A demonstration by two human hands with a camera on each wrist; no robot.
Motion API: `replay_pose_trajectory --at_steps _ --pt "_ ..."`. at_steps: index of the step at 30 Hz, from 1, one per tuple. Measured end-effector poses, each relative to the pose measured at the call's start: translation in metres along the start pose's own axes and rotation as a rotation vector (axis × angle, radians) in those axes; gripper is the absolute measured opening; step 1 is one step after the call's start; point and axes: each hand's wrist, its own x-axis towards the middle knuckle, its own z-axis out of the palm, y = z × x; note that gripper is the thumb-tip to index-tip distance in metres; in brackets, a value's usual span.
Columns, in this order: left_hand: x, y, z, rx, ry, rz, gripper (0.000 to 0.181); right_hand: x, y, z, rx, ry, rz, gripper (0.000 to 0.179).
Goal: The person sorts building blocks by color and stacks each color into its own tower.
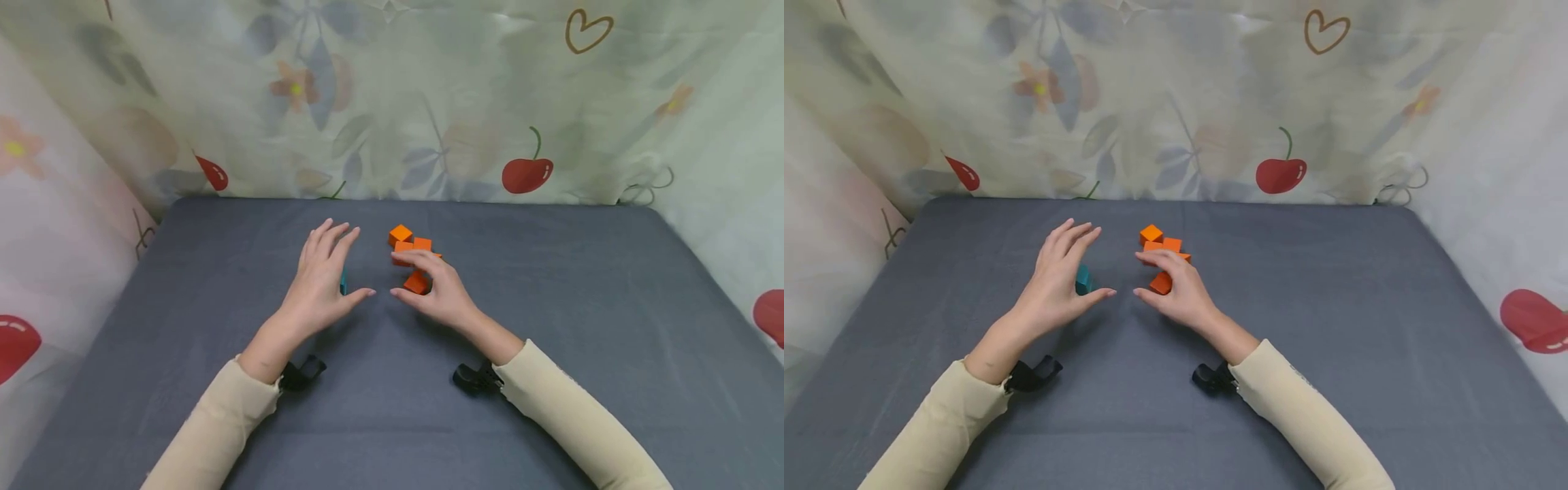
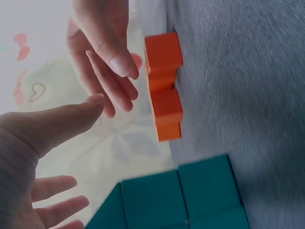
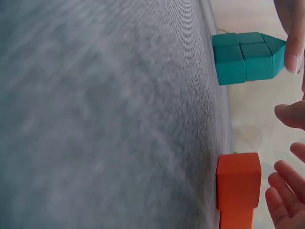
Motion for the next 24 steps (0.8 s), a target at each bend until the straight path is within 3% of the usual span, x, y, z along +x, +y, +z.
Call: replay_pose_trajectory --at_steps 12,24 --pt "0.006 0.017 0.023 -0.014 -0.015 0.066 0.087 -0.012 0.005 -0.012 -0.069 -0.056 0.083 0.058" --pt "0.009 0.024 0.039 -0.051 -0.064 0.046 0.083 -0.018 0.006 -0.018 -0.095 -0.074 0.134 0.06"
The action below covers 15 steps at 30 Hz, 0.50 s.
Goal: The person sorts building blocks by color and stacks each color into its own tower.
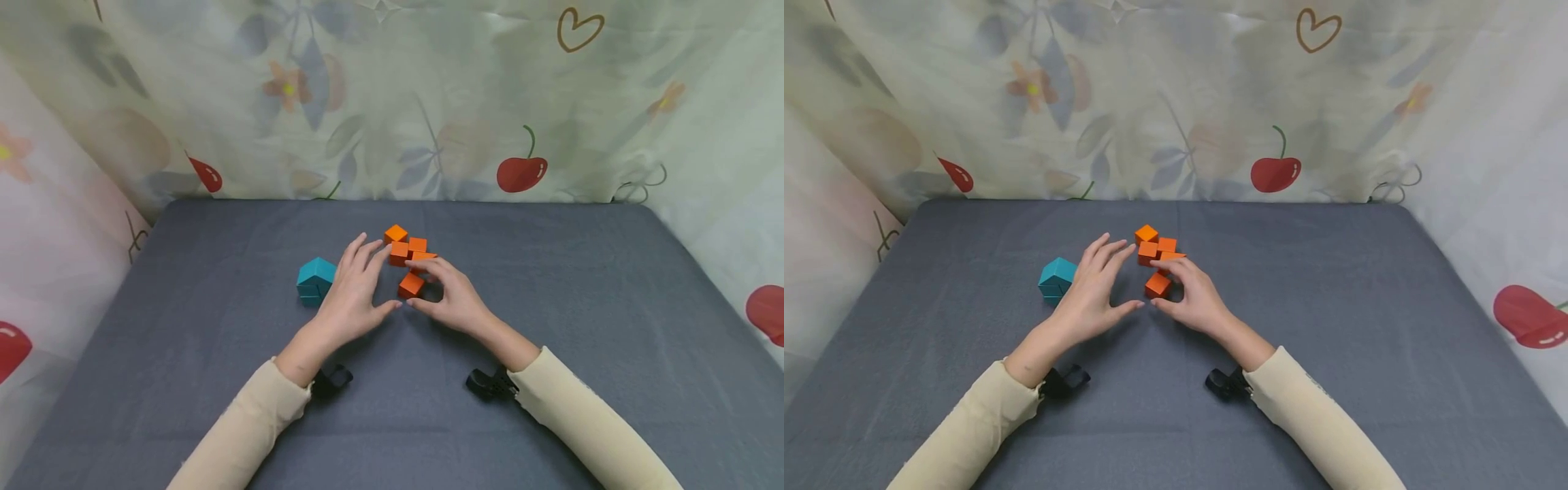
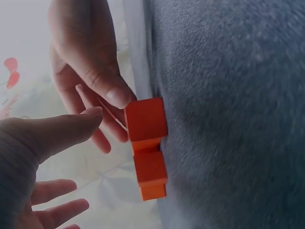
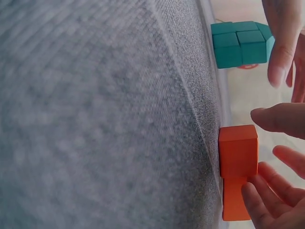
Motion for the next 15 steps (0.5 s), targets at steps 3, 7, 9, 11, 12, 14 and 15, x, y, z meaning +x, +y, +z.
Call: replay_pose_trajectory --at_steps 3,7,9,11,12,14,15 --pt "0.001 0.001 0.004 -0.012 -0.017 -0.016 0.081 0.0 0.001 0.0 0.015 -0.007 0.005 0.059" --pt "0.004 0.002 0.011 -0.037 -0.044 -0.046 0.078 0.0 0.003 0.0 0.034 -0.014 0.01 0.058" --pt "0.005 0.002 0.014 -0.055 -0.06 -0.063 0.077 0.0 0.004 0.001 0.042 -0.014 0.012 0.057" --pt "0.006 0.002 0.016 -0.085 -0.08 -0.086 0.076 -0.001 0.005 0.001 0.043 -0.013 0.013 0.057" --pt "0.006 0.003 0.017 -0.101 -0.09 -0.097 0.075 -0.001 0.005 0.001 0.045 -0.012 0.013 0.056" --pt "0.008 0.003 0.019 -0.135 -0.109 -0.123 0.073 -0.001 0.005 0.0 0.049 -0.014 0.016 0.056" --pt "0.008 0.004 0.02 -0.15 -0.117 -0.137 0.072 -0.002 0.005 0.0 0.051 -0.015 0.018 0.056"
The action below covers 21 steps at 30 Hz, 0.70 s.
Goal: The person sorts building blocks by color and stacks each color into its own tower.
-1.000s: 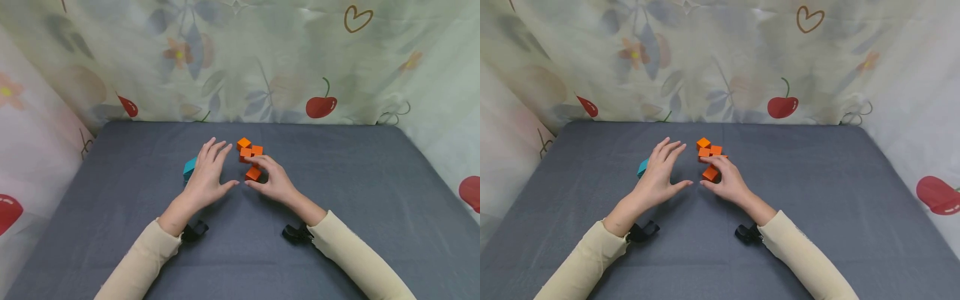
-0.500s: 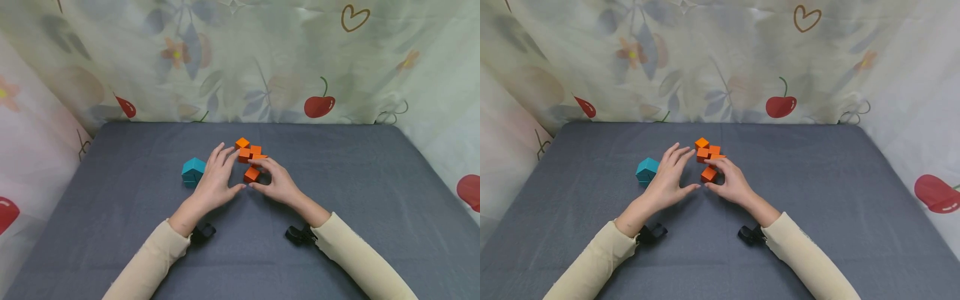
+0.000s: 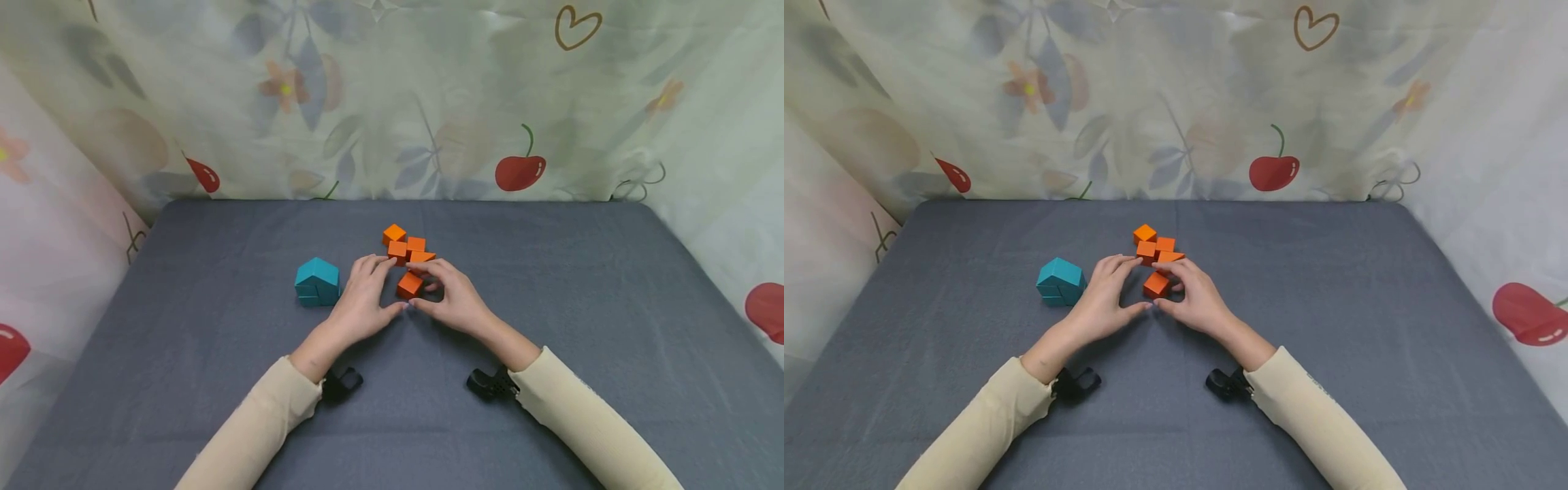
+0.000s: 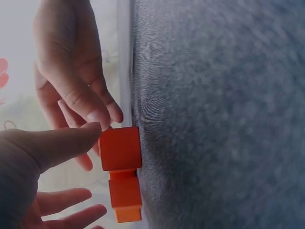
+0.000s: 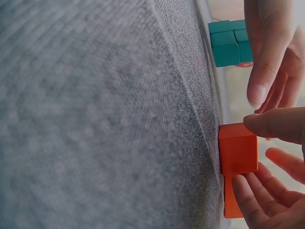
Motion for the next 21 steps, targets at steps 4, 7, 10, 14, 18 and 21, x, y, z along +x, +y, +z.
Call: replay_pose_trajectory --at_steps 4,7,10,14,18,21 --pt "0.003 0.002 0.003 -0.042 -0.029 -0.06 0.066 0.0 -0.001 0.0 0.004 -0.007 0.034 0.055" --pt "0.006 0.003 0.005 -0.068 -0.045 -0.086 0.06 0.0 -0.001 0.0 0.007 -0.008 0.067 0.053" --pt "0.009 0.004 0.007 -0.091 -0.05 -0.087 0.054 0.0 -0.001 -0.001 0.012 -0.011 0.099 0.05" --pt "0.01 0.004 0.009 -0.119 -0.047 -0.081 0.045 -0.001 -0.002 -0.002 0.017 -0.02 0.131 0.045" --pt "0.011 0.004 0.01 -0.137 -0.055 -0.086 0.042 0.0 -0.002 -0.001 0.03 -0.025 0.14 0.042" --pt "0.012 0.005 0.011 -0.135 -0.059 -0.097 0.04 -0.001 -0.001 -0.001 0.036 -0.029 0.132 0.041"
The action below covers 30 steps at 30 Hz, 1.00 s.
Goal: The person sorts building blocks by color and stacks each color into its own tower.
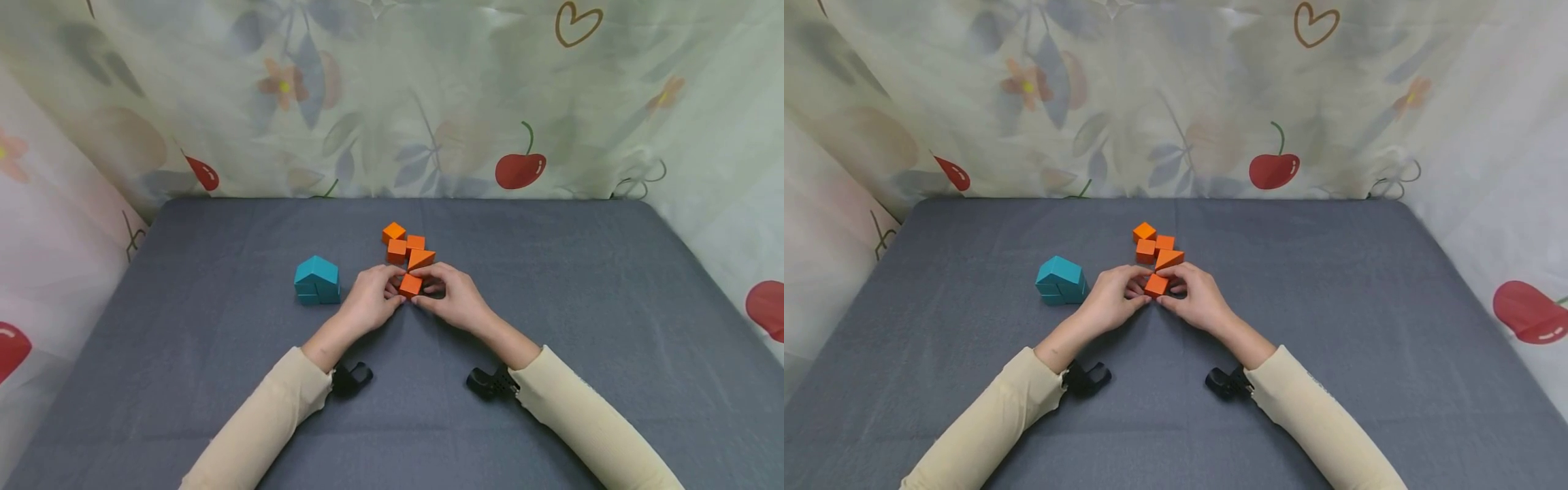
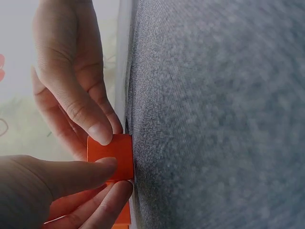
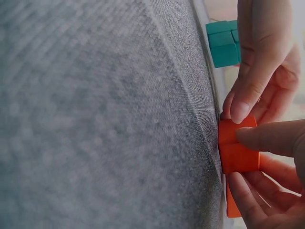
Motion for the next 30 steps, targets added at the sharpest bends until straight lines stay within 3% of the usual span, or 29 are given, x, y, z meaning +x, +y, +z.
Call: replay_pose_trajectory --at_steps 11,17,30 --pt "0.004 0.004 0.006 -0.029 0.015 -0.003 0.032 -0.008 0.003 -0.006 -0.011 -0.007 -0.025 0.04" --pt "0.004 0.009 0.01 -0.053 0.005 0.002 0.03 -0.012 0.009 -0.01 0.031 -0.012 -0.008 0.04" --pt "0.012 0.023 0.024 -0.136 -0.005 -0.047 0.029 -0.021 0.02 -0.025 0.119 0.015 0.026 0.041"
